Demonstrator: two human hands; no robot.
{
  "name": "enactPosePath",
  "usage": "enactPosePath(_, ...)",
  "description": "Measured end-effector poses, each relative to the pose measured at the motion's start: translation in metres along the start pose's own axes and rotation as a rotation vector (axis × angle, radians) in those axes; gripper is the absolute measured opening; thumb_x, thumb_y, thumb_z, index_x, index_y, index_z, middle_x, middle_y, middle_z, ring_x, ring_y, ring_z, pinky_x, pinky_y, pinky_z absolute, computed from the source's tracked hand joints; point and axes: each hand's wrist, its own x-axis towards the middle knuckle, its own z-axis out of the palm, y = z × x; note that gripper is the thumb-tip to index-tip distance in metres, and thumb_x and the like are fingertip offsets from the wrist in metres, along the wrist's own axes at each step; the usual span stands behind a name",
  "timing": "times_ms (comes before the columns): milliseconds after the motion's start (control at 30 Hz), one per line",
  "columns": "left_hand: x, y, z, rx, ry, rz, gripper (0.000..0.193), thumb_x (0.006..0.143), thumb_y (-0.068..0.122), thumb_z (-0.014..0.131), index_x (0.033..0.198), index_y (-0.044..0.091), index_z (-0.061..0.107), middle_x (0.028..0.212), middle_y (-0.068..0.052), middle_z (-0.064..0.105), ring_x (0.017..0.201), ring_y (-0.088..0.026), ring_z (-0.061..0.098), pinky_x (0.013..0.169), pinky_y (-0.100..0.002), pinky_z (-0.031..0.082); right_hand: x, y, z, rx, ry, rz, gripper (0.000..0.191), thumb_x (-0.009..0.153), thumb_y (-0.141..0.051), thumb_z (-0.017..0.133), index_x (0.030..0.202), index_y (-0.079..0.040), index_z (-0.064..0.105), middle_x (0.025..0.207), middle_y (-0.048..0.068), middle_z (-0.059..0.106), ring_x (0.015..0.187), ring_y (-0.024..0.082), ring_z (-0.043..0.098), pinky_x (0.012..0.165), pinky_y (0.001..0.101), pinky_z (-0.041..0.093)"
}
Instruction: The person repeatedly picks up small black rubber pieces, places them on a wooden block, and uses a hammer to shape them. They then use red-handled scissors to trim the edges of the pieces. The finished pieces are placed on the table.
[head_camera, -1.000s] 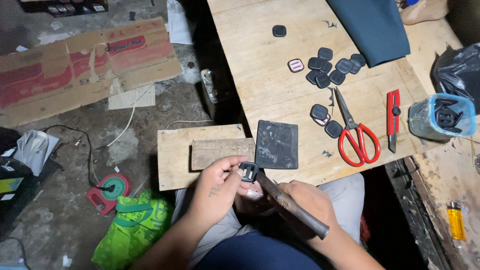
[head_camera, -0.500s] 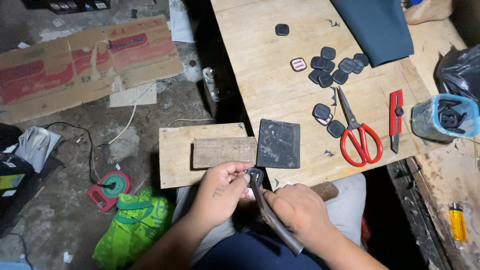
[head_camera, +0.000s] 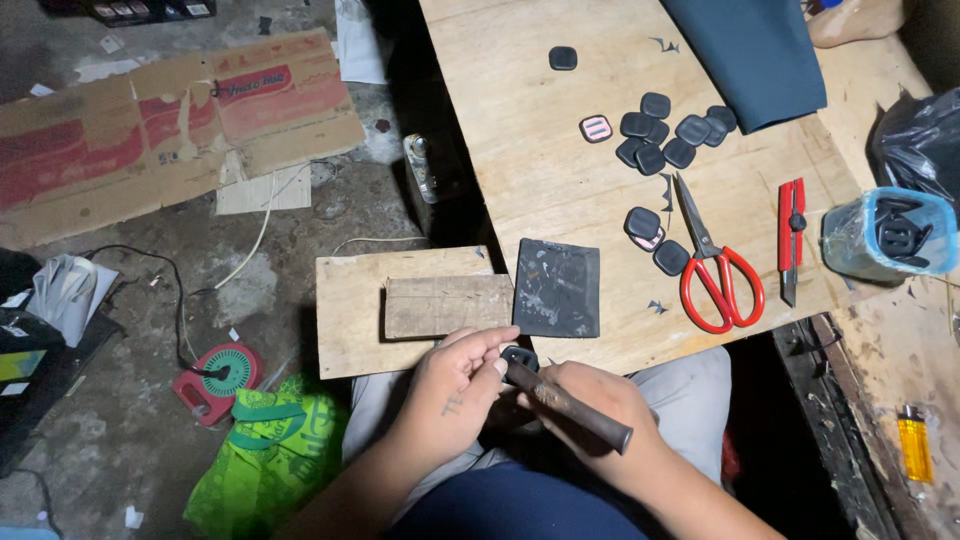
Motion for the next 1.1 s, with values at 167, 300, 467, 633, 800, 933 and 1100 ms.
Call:
enactPosePath(167, 0.001, 0.003, -0.011, 0.487, 0.092, 0.268, 0.031, 0.083, -0.005, 0.064, 0.113, 0.000, 0.073, 0.093, -0.007, 0.062, 0.080, -0.013, 0.061, 0.071, -0.026, 0.050, -0.013, -0.010, -0.012, -0.129, -0.036, 0.019, 0.021, 0.079, -0.020, 0.075, 0.093, -0.007, 0.065, 0.073, 0.009, 0.063, 0.067, 0.031, 0.065, 0.058, 0.0421, 0.051)
enactPosePath(300, 0.004, 0.003, -0.012, 0.163, 0.019, 0.032, 0.030, 0.083, -0.006, 0.062, 0.111, -0.003, 0.072, 0.089, -0.003, 0.062, 0.072, -0.010, 0.062, 0.064, -0.024, 0.052, -0.013, -0.006, -0.016, 0.005, -0.061, 0.044, 0.023, 0.080, -0.018, 0.073, 0.099, -0.006, 0.067, 0.075, 0.010, 0.062, 0.070, 0.031, 0.067, 0.060, 0.0397, 0.053)
enactPosePath(467, 0.004, -0.004, -0.010, -0.157, -0.060, -0.224, 0.024, 0.089, -0.004, 0.060, 0.112, -0.003, 0.066, 0.087, -0.002, 0.068, 0.074, -0.006, 0.066, 0.063, -0.020, 0.052, -0.008, -0.002, -0.012, 0.077, -0.026, 0.001, 0.019, 0.084, -0.015, 0.077, 0.098, -0.005, 0.069, 0.084, 0.009, 0.068, 0.072, 0.027, 0.071, 0.060, 0.0348, 0.056)
enactPosePath(633, 0.002, -0.006, -0.011, -0.070, -0.113, -0.155, 0.023, 0.094, -0.005, 0.059, 0.115, -0.004, 0.067, 0.086, -0.005, 0.063, 0.070, -0.005, 0.053, 0.060, -0.019, 0.042, -0.004, -0.005, -0.012, 0.282, -0.028, 0.229, 0.016, 0.084, -0.013, 0.081, 0.093, -0.005, 0.071, 0.080, 0.007, 0.071, 0.068, 0.025, 0.074, 0.060, 0.0339, 0.058)
enactPosePath(800, 0.000, 0.002, -0.009, 0.098, -0.108, -0.067, 0.020, 0.090, 0.000, 0.060, 0.108, 0.000, 0.069, 0.089, -0.004, 0.065, 0.075, -0.010, 0.057, 0.066, -0.024, 0.047, -0.001, -0.009, -0.018, 0.022, -0.017, -0.028, 0.025, 0.079, -0.017, 0.076, 0.099, -0.005, 0.067, 0.080, 0.010, 0.066, 0.071, 0.030, 0.069, 0.061, 0.0377, 0.054)
enactPosePath(933, -0.001, 0.007, -0.010, 0.188, -0.095, 0.187, 0.018, 0.089, 0.001, 0.059, 0.103, -0.001, 0.068, 0.100, -0.009, 0.069, 0.092, -0.018, 0.068, 0.082, -0.032, 0.054, -0.002, -0.017, -0.012, -0.083, -0.024, -0.034, 0.025, 0.079, -0.020, 0.068, 0.099, -0.005, 0.063, 0.080, 0.011, 0.065, 0.073, 0.034, 0.067, 0.063, 0.0430, 0.052)
enactPosePath(1100, -0.001, 0.008, -0.011, 0.397, -0.078, 0.317, 0.021, 0.089, 0.000, 0.057, 0.105, 0.000, 0.070, 0.101, -0.012, 0.068, 0.096, -0.024, 0.067, 0.083, -0.034, 0.054, 0.001, -0.017, -0.003, -0.107, -0.034, 0.036, 0.018, 0.083, -0.020, 0.068, 0.092, -0.006, 0.061, 0.078, 0.011, 0.065, 0.072, 0.036, 0.066, 0.063, 0.0439, 0.052)
